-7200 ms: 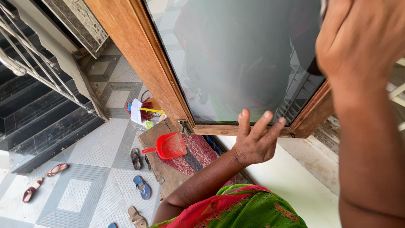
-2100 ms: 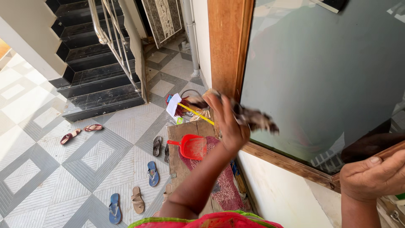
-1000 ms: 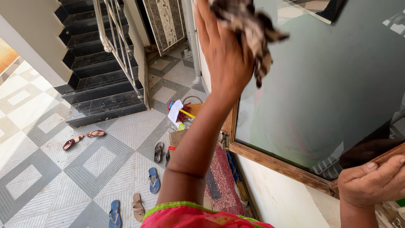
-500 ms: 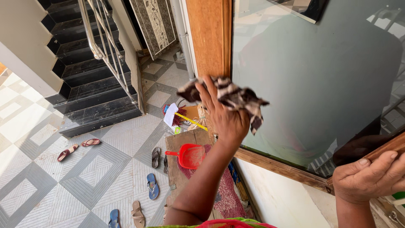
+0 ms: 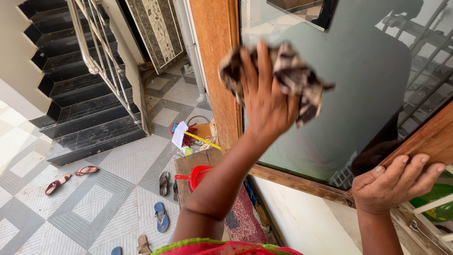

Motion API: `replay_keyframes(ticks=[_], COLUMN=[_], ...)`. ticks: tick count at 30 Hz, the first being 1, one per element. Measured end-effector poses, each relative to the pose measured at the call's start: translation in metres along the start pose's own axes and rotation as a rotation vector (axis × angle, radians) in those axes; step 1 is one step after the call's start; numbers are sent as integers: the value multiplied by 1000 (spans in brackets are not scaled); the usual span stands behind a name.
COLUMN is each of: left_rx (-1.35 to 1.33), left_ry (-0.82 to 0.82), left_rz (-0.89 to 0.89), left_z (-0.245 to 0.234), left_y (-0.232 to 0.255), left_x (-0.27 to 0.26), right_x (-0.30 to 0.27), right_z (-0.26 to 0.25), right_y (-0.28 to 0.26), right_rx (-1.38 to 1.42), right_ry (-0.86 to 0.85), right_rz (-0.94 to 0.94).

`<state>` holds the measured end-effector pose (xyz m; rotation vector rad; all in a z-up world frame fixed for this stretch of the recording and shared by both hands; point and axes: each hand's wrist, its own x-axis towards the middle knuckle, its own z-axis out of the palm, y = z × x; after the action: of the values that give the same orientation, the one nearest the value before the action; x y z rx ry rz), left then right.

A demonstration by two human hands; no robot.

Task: The person wipes a large glass pane set in a wooden door frame using a patterned cloth. They repeatedly rub the surface with both hands, moving the cloth across the glass in various directions while standing in a tiled entryway.

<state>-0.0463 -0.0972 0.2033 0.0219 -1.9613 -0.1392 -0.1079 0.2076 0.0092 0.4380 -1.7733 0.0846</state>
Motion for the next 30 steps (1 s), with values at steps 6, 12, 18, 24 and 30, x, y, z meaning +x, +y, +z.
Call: replay_keyframes(ticks=[6, 12, 18, 24, 30], left_rx=[-83, -160, -110, 0, -84], left_ry=[178, 166, -201, -463, -393], left_rz=[24, 8, 29, 132, 171], left_z=[-33, -1, 51, 64, 57], left_y=[18, 34, 34, 37, 39], left_x=[80, 0, -136, -217, -127], right_x=[-4, -5, -4, 0, 7], right_z=[1, 0, 3, 2, 1], right_y=[-8, -9, -12, -16, -24], right_rx=[15, 12, 29, 21, 68], right_ry=[43, 40, 73, 63, 97], right_rz=[36, 27, 34, 45, 72])
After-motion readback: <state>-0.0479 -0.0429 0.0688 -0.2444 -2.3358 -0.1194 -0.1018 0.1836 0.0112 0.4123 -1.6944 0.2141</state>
